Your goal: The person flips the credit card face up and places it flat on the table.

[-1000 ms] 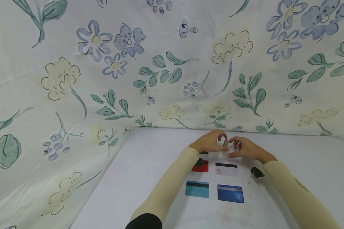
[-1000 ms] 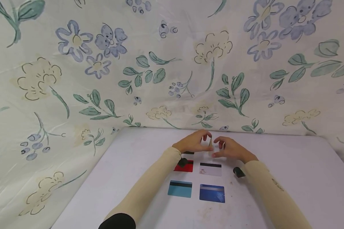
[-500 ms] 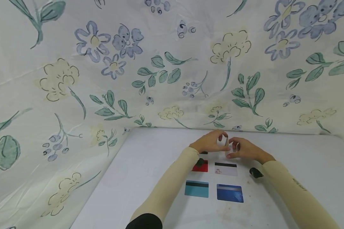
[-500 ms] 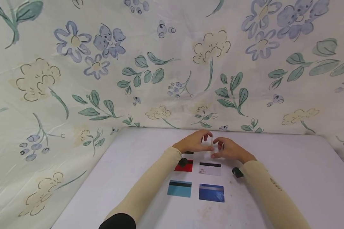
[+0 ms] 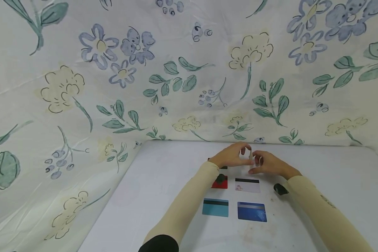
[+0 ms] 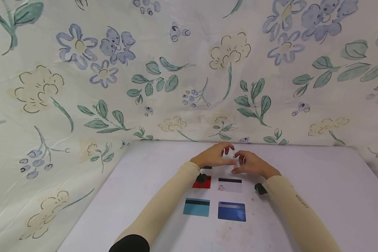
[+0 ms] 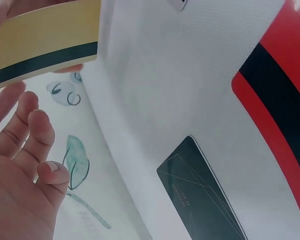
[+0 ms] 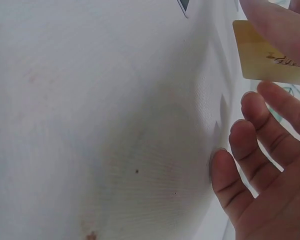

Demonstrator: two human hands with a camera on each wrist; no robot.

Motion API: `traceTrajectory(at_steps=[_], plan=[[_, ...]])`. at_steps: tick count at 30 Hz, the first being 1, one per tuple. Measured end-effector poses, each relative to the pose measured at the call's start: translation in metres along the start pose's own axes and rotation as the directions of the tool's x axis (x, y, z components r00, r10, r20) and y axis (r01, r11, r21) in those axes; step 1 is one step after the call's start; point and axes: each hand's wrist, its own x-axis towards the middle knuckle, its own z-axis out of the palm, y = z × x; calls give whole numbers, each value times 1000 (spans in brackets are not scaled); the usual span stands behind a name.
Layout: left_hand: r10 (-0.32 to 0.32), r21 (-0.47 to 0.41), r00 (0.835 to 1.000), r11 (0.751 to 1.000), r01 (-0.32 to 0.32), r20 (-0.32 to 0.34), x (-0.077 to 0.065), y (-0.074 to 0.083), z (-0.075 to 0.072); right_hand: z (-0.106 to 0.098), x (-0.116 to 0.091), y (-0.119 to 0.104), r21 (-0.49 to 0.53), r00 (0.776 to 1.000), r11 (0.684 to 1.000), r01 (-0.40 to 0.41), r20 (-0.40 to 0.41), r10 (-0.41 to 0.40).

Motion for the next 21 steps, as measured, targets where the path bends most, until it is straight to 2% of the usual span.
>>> traceTrajectory(at_steps=[11,21], plan=[[17,-60,1000,998,-17,-14,-2,-5,1,2,1,3,-32,1000,999,26,-11,-26],[13,-80,1000,997,-15,-17,-5,-6,0,3,3,0,-42,1000,999,11,-7,-11]])
